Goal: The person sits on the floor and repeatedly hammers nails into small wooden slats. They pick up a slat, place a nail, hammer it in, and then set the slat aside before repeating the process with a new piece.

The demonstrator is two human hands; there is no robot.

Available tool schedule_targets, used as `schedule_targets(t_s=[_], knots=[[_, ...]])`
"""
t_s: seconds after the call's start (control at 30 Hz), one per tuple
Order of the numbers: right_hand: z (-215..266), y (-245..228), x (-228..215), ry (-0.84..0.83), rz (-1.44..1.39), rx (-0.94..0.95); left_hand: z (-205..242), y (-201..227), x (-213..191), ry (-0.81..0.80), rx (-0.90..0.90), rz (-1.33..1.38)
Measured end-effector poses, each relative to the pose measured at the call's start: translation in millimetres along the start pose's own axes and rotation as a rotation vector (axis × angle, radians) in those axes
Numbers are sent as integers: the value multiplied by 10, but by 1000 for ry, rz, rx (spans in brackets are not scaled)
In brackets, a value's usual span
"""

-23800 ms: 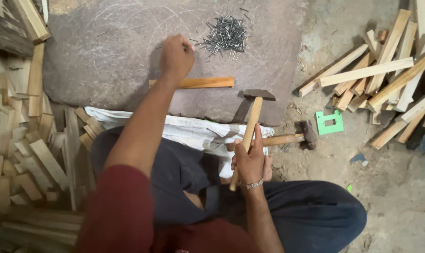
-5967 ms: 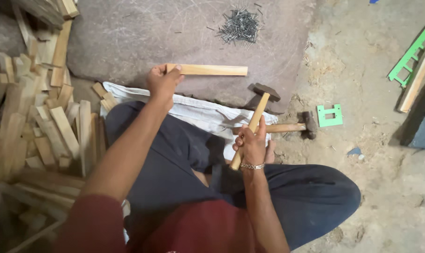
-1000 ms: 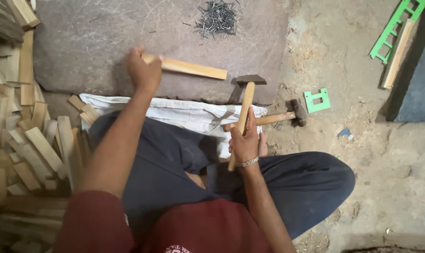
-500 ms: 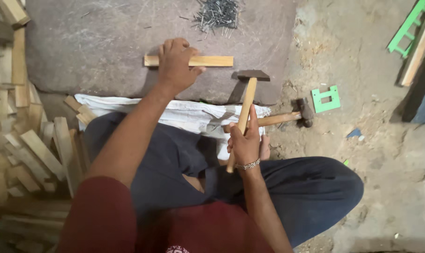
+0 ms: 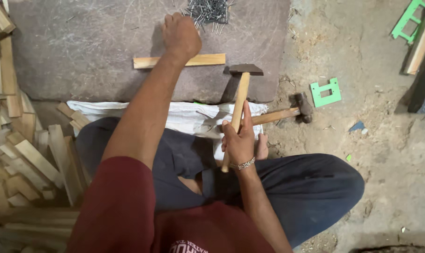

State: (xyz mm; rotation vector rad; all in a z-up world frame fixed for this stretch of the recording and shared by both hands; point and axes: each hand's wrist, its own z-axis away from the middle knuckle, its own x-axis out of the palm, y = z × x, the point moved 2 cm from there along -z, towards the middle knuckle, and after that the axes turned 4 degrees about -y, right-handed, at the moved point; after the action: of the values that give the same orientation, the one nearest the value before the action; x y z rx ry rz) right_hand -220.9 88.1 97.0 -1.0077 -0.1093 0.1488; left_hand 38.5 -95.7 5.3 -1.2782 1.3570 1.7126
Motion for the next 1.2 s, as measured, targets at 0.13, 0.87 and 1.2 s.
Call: schedule_targets(t_s=[0.13, 0.87, 1.2], knots=[[-58, 99, -29, 15, 129, -65, 166, 60, -82, 109, 113, 90], [-264, 247, -3, -28, 386, -465, 889, 160, -160, 214, 349, 730], [-206, 161, -7, -22, 441, -521, 825, 132, -76, 204, 393, 688]])
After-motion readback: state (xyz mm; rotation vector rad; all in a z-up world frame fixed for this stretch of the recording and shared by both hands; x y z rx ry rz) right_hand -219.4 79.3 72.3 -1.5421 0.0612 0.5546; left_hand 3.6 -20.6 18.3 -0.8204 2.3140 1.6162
